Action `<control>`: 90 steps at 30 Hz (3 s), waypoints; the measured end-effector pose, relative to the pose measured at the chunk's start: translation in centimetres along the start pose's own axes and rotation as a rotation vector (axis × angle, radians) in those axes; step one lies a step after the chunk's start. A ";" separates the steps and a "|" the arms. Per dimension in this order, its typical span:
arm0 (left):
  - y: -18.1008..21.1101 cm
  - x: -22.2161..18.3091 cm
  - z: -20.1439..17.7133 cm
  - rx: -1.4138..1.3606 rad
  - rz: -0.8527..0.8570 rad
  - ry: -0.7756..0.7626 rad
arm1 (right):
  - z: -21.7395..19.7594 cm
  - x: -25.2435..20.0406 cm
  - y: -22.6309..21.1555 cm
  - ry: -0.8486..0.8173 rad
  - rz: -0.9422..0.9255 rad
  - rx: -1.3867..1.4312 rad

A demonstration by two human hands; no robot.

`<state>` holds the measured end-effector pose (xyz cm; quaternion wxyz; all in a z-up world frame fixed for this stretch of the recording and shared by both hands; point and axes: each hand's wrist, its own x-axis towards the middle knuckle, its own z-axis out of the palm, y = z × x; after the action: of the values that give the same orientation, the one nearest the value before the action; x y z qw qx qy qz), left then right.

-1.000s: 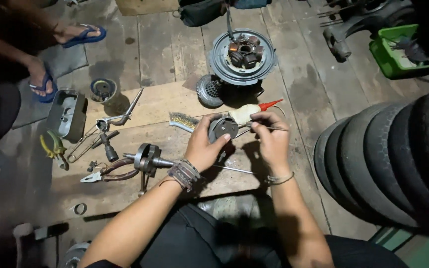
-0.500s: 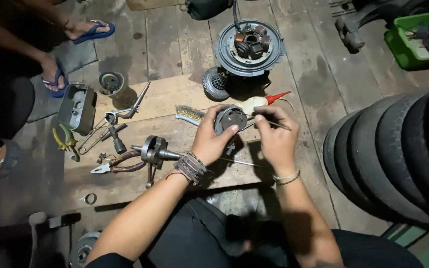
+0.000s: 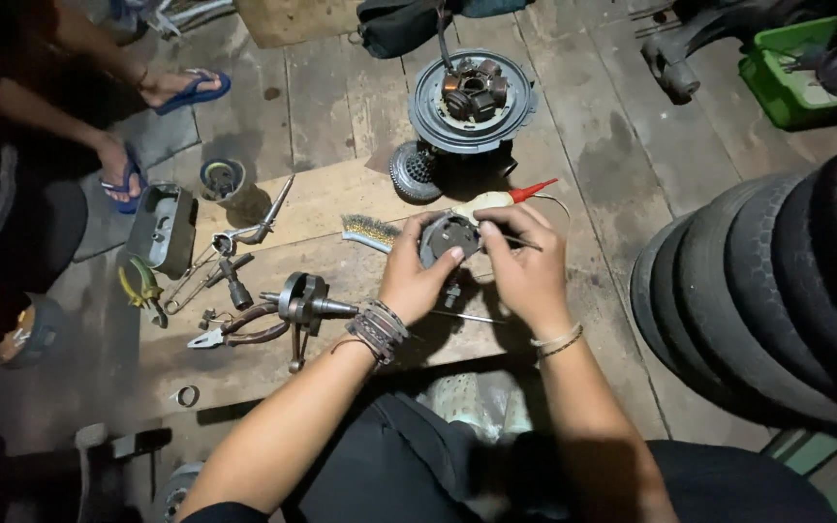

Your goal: The person sits on the floor and uses a small metal tool to clean or adjust a circular mechanical component held in their left hand. They repeatedly probe the interior of the part, rotate it, and continue the adjustment process throughout the clip.

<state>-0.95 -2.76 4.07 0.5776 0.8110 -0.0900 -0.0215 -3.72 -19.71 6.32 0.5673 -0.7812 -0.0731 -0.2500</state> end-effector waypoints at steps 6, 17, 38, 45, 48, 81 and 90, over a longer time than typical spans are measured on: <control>2.1 0.1 0.9 0.046 0.018 -0.002 | -1.9 -0.3 -2.0 0.069 -0.198 -0.108; 1.5 2.9 2.1 -0.321 0.047 0.056 | -5.3 -2.1 -1.4 0.449 -0.234 0.089; -0.7 1.6 2.6 -0.045 0.087 -0.134 | -2.8 -2.0 0.9 0.181 -0.149 -0.048; -6.5 2.2 3.0 -0.301 -0.161 -0.057 | -1.1 -4.4 7.6 0.487 -0.354 -0.165; -7.4 2.5 2.5 -0.273 -0.167 -0.022 | -0.9 -2.8 3.7 0.433 -0.287 -0.058; -7.8 2.5 1.6 0.048 -0.280 -0.126 | 0.2 -3.8 8.5 0.257 -0.163 -0.025; -6.3 2.4 1.2 -0.029 -0.104 -0.102 | -1.8 -2.5 5.3 0.225 0.085 0.143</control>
<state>2.04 -2.26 -2.07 0.5820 0.8040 -0.0768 -0.0941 -4.36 -22.76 1.07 0.6363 -0.7082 0.0063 -0.3060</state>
